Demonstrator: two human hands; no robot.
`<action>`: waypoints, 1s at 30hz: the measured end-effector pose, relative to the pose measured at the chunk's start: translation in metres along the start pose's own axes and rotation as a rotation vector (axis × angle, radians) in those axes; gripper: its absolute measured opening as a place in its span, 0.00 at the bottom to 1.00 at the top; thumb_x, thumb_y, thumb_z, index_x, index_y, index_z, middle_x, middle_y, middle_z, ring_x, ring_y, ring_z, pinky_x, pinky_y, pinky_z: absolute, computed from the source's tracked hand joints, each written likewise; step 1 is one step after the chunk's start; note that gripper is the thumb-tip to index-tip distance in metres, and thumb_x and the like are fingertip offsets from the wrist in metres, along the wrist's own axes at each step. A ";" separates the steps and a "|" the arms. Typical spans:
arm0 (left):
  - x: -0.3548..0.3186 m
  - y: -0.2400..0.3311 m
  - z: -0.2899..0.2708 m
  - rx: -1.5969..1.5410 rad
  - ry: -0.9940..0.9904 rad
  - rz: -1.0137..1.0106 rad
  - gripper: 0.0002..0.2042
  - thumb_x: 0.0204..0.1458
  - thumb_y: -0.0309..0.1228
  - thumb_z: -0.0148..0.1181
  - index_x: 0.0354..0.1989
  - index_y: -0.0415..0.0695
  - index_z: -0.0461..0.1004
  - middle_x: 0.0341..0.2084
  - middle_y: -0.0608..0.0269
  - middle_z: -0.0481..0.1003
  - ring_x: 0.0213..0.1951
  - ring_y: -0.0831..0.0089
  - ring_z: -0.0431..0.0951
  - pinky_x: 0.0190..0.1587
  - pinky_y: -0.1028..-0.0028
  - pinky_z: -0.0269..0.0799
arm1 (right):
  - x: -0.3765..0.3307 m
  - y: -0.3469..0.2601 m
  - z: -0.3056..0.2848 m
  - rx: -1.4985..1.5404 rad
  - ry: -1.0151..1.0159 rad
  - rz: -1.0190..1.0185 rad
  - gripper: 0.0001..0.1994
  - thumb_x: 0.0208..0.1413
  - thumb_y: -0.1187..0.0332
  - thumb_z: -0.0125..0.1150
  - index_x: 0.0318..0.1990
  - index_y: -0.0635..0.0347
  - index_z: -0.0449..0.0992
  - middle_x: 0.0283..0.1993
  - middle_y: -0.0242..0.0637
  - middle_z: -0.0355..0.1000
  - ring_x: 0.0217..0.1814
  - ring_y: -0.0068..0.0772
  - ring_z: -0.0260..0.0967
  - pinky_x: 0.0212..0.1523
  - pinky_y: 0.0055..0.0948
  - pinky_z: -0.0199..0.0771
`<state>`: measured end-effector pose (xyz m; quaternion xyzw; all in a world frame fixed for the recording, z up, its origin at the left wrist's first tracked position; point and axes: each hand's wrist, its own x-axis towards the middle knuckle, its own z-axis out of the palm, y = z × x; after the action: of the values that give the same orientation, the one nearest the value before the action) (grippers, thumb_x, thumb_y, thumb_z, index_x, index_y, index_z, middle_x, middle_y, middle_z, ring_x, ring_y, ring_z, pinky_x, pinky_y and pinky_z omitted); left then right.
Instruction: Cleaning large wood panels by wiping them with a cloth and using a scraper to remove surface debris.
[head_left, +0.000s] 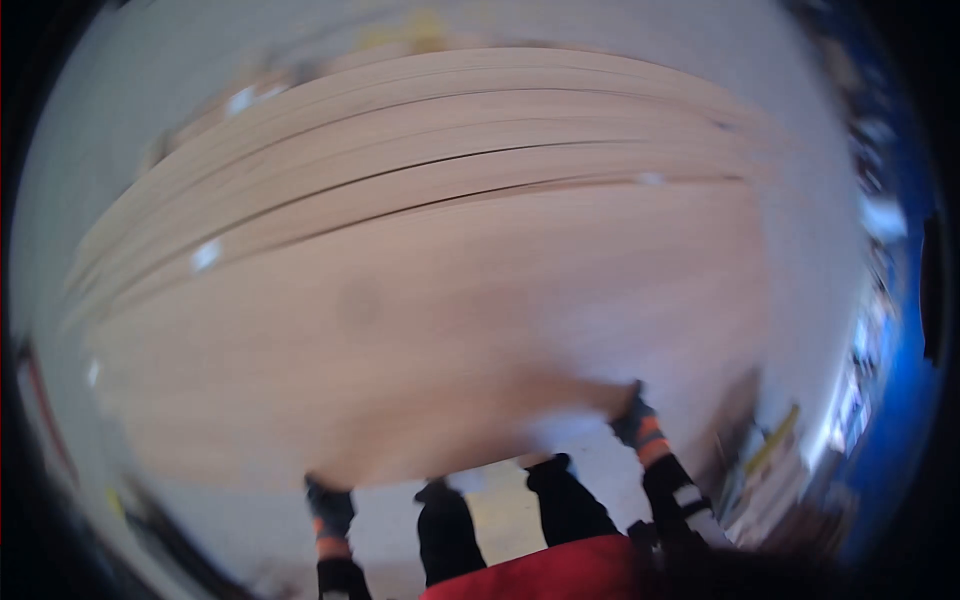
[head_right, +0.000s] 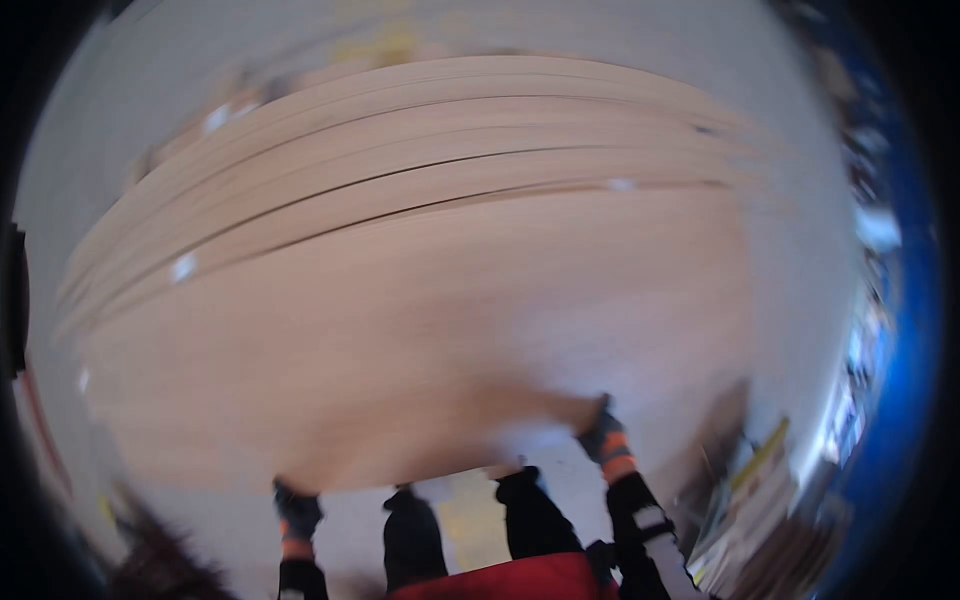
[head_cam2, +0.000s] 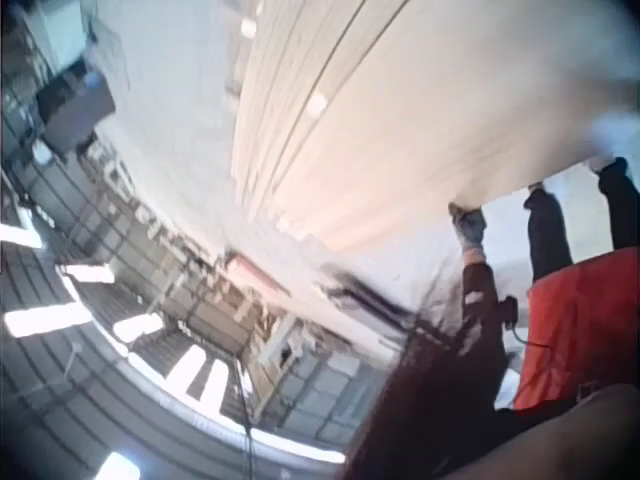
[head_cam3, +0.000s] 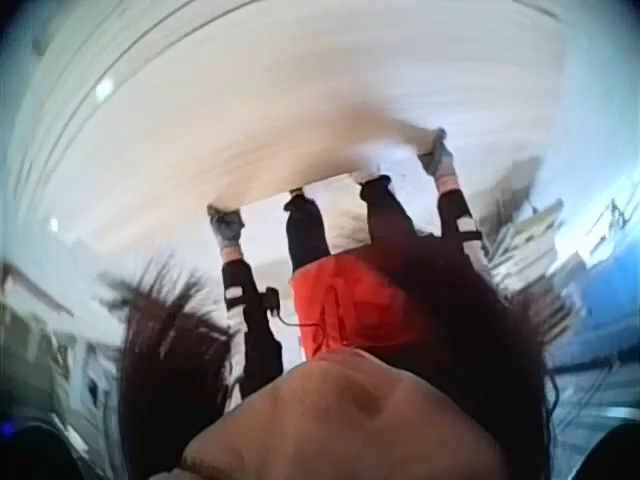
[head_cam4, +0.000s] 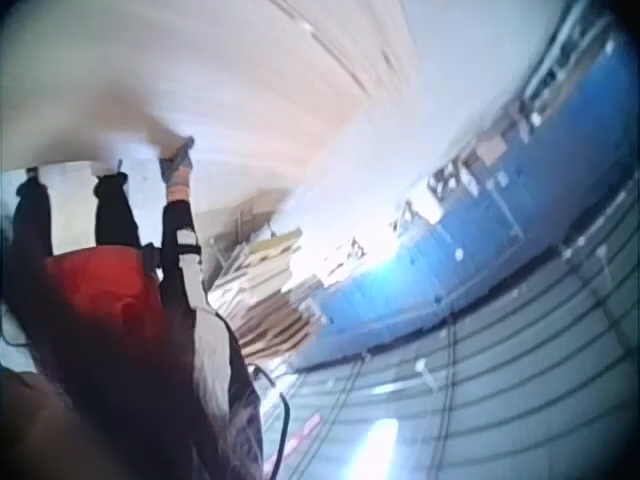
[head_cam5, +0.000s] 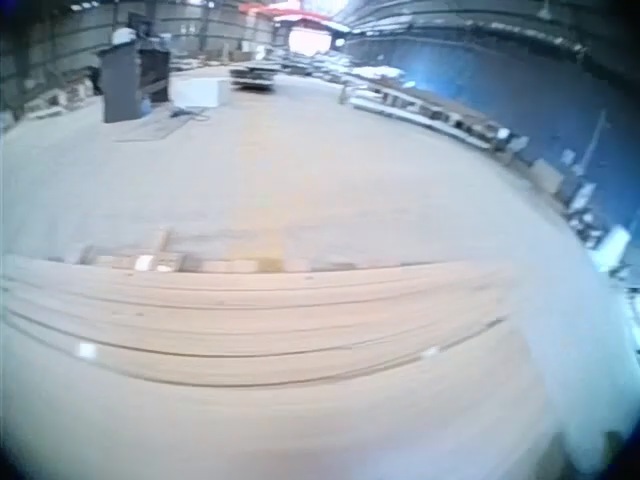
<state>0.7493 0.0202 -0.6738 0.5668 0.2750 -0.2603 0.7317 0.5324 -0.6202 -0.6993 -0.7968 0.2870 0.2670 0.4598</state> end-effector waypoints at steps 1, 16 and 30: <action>-0.008 0.011 -0.043 0.137 0.074 0.086 0.20 0.56 0.38 0.55 0.55 0.43 0.66 0.53 0.57 0.71 0.55 0.66 0.70 0.61 0.60 0.62 | 0.005 -0.037 0.036 -0.388 0.341 -0.043 0.30 0.62 0.46 0.48 0.59 0.63 0.60 0.43 0.39 0.74 0.38 0.38 0.73 0.41 0.35 0.76; 0.073 -0.002 -0.065 -0.515 0.498 -0.335 0.10 0.52 0.44 0.56 0.23 0.57 0.69 0.12 0.75 0.65 0.12 0.81 0.62 0.20 0.79 0.62 | 0.012 -0.079 0.019 1.659 0.687 0.509 0.26 0.56 0.45 0.60 0.50 0.57 0.70 0.50 0.37 0.73 0.49 0.37 0.72 0.49 0.42 0.76; 0.029 0.007 -0.142 -0.356 0.014 -0.220 0.14 0.61 0.40 0.44 0.49 0.49 0.68 0.45 0.67 0.72 0.47 0.70 0.69 0.53 0.62 0.62 | 0.043 -0.081 0.084 -0.136 0.353 0.043 0.17 0.61 0.63 0.50 0.51 0.68 0.68 0.47 0.43 0.74 0.49 0.44 0.71 0.50 0.44 0.72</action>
<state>0.7594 0.1581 -0.7181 0.3968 0.3820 -0.2822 0.7855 0.6058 -0.5210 -0.7187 -0.8542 0.3617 0.1516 0.3415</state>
